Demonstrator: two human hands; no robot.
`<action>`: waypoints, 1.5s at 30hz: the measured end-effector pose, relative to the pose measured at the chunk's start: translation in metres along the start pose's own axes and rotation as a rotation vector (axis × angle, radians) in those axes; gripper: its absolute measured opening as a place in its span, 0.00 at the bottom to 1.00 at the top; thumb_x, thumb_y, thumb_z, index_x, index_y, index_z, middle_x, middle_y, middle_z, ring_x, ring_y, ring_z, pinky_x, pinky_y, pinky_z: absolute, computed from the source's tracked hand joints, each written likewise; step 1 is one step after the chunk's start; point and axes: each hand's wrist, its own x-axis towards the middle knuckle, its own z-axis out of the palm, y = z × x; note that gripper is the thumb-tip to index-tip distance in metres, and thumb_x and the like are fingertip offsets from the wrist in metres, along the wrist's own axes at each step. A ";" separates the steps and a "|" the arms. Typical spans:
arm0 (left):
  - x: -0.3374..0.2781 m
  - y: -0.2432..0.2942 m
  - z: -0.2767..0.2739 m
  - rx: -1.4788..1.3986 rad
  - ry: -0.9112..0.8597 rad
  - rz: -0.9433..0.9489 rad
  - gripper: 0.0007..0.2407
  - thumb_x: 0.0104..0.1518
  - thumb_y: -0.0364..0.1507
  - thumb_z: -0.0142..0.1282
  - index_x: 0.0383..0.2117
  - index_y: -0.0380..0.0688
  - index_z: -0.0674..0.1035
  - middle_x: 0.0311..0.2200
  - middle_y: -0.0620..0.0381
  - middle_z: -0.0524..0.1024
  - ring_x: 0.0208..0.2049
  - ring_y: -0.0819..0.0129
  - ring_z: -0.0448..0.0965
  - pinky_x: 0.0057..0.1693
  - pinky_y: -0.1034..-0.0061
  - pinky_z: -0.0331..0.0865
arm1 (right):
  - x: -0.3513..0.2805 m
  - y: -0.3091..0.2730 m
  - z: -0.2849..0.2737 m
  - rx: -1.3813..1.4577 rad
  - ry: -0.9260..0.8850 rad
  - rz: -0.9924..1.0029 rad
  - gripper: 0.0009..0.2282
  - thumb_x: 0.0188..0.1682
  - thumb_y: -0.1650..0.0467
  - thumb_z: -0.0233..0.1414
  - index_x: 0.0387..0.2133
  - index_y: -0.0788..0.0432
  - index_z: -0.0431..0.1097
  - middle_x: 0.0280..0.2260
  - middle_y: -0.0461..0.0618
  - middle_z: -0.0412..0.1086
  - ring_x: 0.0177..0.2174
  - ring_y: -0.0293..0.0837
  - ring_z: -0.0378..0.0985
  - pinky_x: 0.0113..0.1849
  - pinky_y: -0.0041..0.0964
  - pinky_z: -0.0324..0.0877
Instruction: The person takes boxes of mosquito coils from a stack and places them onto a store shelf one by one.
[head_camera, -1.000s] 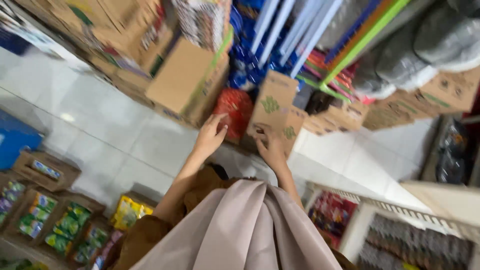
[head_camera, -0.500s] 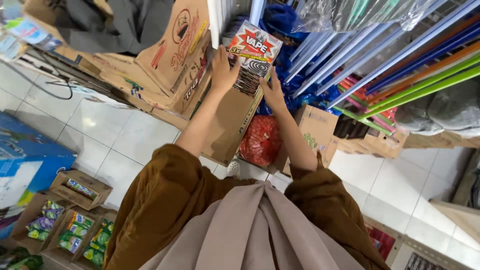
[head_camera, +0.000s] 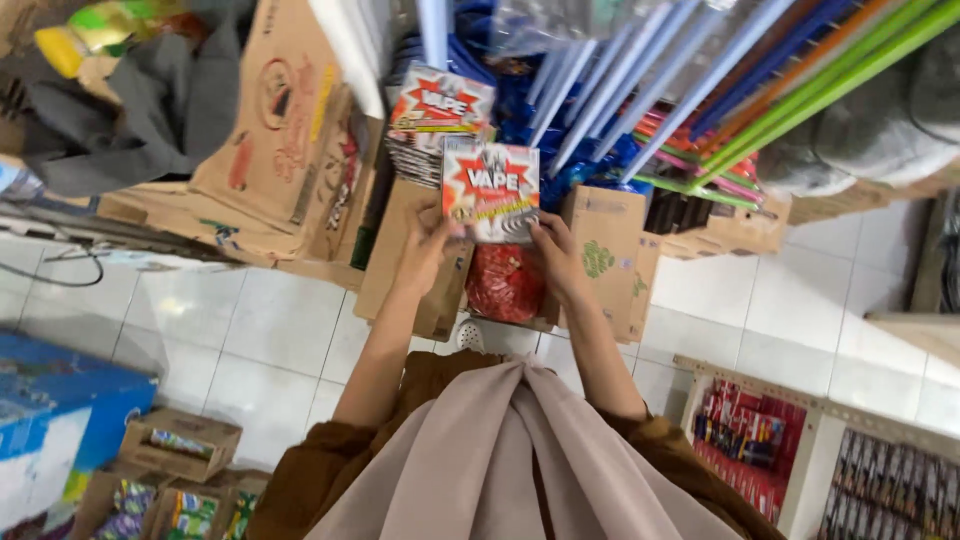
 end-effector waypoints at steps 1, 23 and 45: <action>-0.012 -0.003 0.010 -0.059 -0.065 -0.152 0.24 0.59 0.31 0.59 0.59 0.45 0.63 0.47 0.48 0.75 0.51 0.55 0.72 0.54 0.63 0.72 | -0.022 -0.014 -0.015 0.003 -0.017 -0.023 0.13 0.57 0.69 0.50 0.53 0.59 0.68 0.44 0.51 0.72 0.42 0.40 0.72 0.42 0.37 0.68; -0.309 -0.158 0.426 0.137 -1.317 -0.398 0.33 0.57 0.21 0.49 0.73 0.37 0.54 0.67 0.46 0.62 0.66 0.60 0.64 0.67 0.68 0.60 | -0.468 -0.036 -0.279 -1.199 1.156 -0.218 0.31 0.50 0.56 0.52 0.67 0.48 0.57 0.70 0.56 0.47 0.69 0.58 0.43 0.63 0.71 0.30; -0.443 -0.150 0.814 -0.192 -1.860 0.147 0.31 0.74 0.23 0.50 0.76 0.45 0.43 0.73 0.56 0.49 0.73 0.68 0.56 0.77 0.68 0.54 | -0.618 -0.110 -0.581 -0.530 1.426 -1.119 0.34 0.52 0.74 0.61 0.72 0.60 0.53 0.67 0.55 0.56 0.67 0.49 0.59 0.69 0.43 0.55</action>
